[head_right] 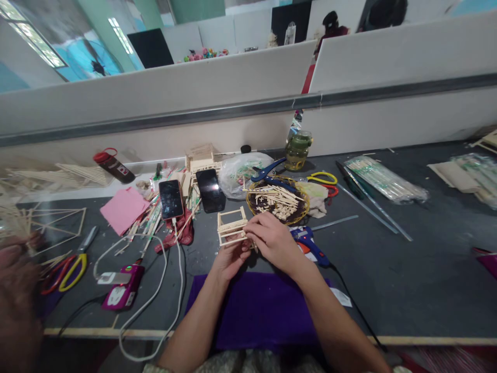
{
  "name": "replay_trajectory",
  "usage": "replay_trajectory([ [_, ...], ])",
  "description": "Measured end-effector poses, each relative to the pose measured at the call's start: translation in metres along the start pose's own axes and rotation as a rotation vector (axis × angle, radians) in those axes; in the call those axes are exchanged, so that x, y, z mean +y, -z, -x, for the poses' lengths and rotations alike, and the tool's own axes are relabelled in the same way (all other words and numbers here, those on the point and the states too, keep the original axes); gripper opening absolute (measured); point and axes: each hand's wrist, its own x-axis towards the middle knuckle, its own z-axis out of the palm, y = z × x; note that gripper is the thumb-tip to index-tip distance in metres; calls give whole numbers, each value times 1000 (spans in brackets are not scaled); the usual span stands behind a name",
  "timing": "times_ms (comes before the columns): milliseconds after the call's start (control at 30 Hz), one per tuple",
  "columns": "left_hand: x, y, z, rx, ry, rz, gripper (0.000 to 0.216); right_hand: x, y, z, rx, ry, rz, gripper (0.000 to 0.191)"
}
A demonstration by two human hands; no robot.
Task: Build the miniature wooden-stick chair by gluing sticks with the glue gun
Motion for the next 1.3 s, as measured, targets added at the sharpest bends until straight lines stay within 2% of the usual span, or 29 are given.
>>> replay_trajectory([
  [367,-1,0,0,7,-11,-1,44,-1,3,4,40,-58,0,16],
  [967,-3,2,-3,19,-8,-7,42,-1,-5,1,32,-16,16,17],
  [1300,-3,0,-2,66,-12,-54,50,-3,-2,-1,23,-37,-11,14],
])
